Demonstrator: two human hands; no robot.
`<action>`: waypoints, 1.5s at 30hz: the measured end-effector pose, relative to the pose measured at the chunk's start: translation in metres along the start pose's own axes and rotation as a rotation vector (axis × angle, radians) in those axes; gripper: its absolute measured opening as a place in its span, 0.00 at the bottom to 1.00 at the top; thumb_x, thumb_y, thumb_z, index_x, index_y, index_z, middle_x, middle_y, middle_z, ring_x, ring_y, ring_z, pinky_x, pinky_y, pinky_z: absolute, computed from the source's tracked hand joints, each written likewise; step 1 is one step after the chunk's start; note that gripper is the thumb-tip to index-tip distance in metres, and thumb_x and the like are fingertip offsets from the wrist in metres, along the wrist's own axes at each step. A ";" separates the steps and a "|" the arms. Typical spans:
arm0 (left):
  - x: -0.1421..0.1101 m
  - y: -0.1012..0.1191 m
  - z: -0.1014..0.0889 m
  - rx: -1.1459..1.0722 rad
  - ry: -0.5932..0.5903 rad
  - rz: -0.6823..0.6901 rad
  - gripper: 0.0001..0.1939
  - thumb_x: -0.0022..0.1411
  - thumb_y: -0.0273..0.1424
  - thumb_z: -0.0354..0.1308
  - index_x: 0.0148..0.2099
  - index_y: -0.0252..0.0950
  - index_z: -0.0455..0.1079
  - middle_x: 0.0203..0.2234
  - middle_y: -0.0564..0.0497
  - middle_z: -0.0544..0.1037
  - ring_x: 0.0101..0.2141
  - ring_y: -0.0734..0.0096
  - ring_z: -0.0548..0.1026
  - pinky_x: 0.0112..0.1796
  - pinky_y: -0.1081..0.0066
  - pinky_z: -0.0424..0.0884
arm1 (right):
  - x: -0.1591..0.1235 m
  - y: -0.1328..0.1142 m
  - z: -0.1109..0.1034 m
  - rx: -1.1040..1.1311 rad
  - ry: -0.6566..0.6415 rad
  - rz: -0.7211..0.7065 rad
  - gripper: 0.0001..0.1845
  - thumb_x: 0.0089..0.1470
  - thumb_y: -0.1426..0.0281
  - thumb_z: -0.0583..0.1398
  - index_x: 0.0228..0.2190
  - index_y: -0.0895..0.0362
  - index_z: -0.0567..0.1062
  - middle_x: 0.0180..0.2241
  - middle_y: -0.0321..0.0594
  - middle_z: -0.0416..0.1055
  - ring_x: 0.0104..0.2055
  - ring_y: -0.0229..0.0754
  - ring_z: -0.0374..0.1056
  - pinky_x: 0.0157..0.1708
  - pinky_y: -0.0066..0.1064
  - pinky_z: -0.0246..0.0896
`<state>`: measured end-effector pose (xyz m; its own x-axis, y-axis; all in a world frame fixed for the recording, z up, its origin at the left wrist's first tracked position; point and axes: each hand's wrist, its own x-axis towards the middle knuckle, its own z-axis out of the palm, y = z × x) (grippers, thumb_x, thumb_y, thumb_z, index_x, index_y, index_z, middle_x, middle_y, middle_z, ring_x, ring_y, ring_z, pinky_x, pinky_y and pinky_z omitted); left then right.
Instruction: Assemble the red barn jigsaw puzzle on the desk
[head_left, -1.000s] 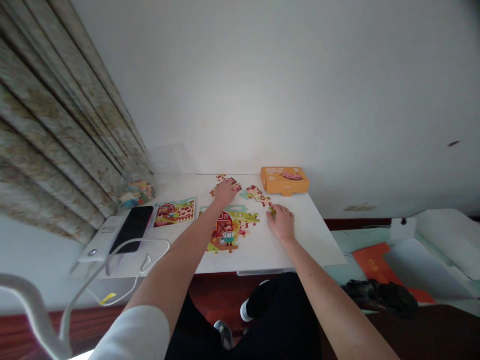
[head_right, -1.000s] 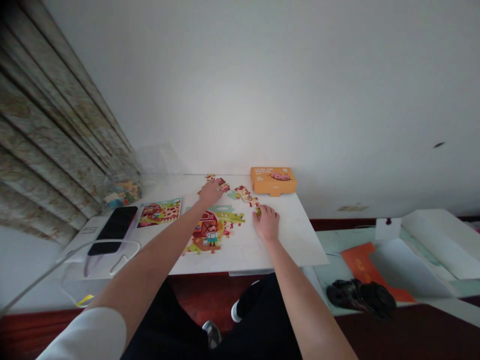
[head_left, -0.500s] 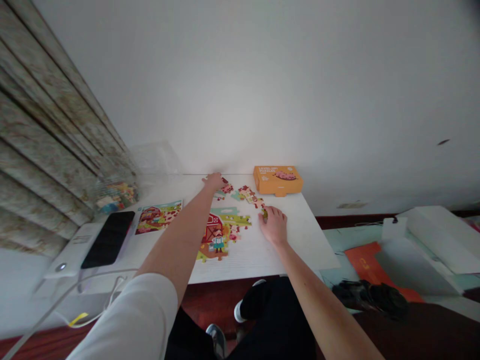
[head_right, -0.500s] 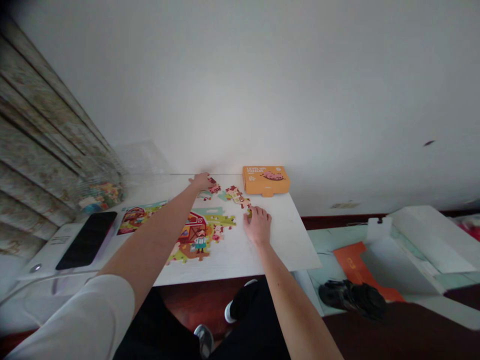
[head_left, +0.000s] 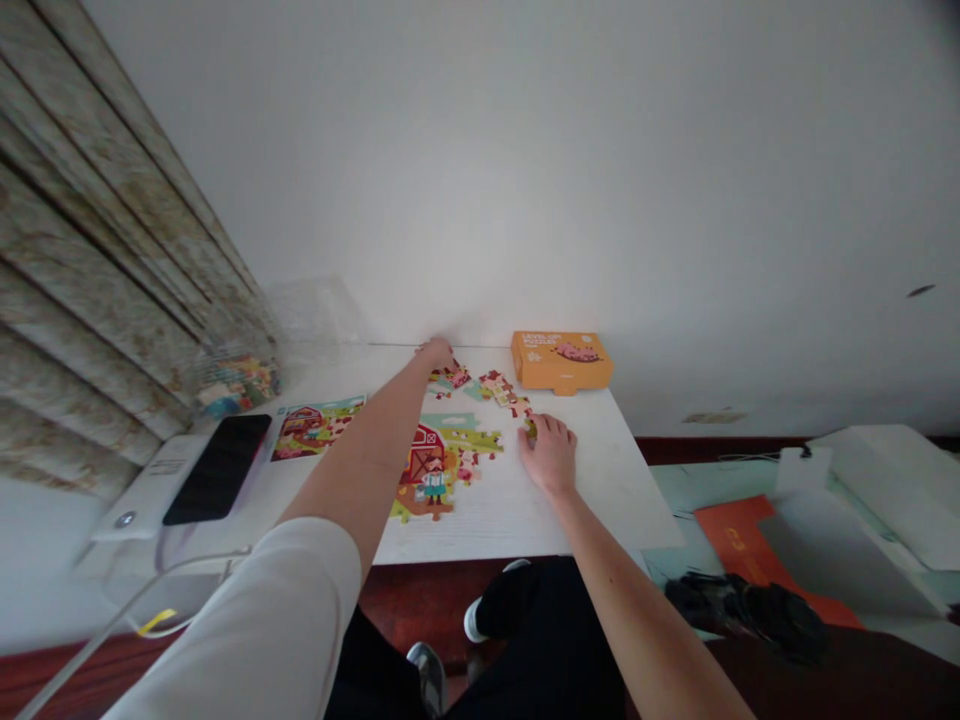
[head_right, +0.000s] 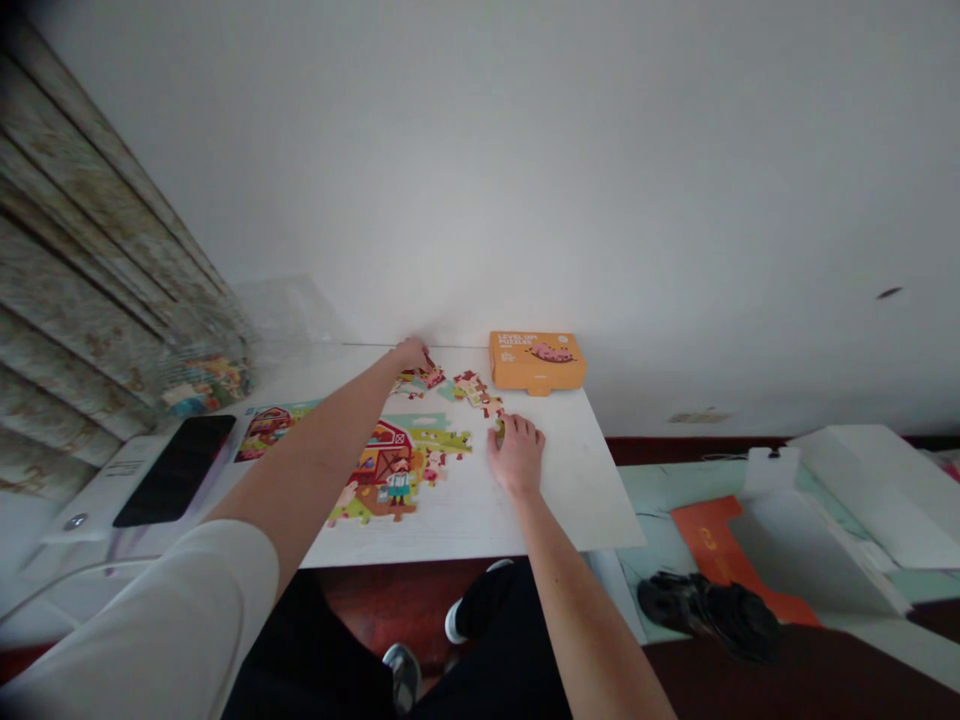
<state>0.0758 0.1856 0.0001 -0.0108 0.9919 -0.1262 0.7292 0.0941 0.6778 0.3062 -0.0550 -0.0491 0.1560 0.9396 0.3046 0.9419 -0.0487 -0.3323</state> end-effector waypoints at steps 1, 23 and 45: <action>-0.001 0.000 0.000 -0.010 -0.003 -0.019 0.23 0.38 0.39 0.80 0.37 0.38 0.77 0.36 0.42 0.82 0.48 0.50 0.78 0.50 0.57 0.71 | 0.000 0.000 0.000 0.003 0.001 -0.002 0.19 0.65 0.64 0.54 0.53 0.55 0.75 0.53 0.51 0.76 0.55 0.55 0.65 0.55 0.46 0.53; -0.108 0.086 0.070 -1.202 0.272 -0.141 0.15 0.60 0.28 0.67 0.47 0.35 0.69 0.38 0.46 0.81 0.37 0.73 0.80 0.41 0.72 0.76 | 0.000 0.001 0.000 -0.032 0.016 -0.001 0.18 0.64 0.63 0.56 0.51 0.55 0.77 0.51 0.51 0.76 0.53 0.55 0.67 0.53 0.45 0.55; -0.320 -0.062 0.020 -1.185 0.034 -0.153 0.18 0.43 0.37 0.76 0.31 0.35 0.72 0.26 0.52 0.79 0.29 0.70 0.77 0.33 0.71 0.72 | -0.070 -0.085 -0.029 0.570 0.074 -0.487 0.19 0.64 0.63 0.61 0.56 0.51 0.74 0.57 0.48 0.73 0.60 0.51 0.68 0.61 0.47 0.64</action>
<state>0.0480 -0.1396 -0.0160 -0.0738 0.9637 -0.2564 -0.3656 0.2131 0.9061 0.2236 -0.1268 -0.0159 -0.2005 0.7838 0.5877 0.6131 0.5683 -0.5488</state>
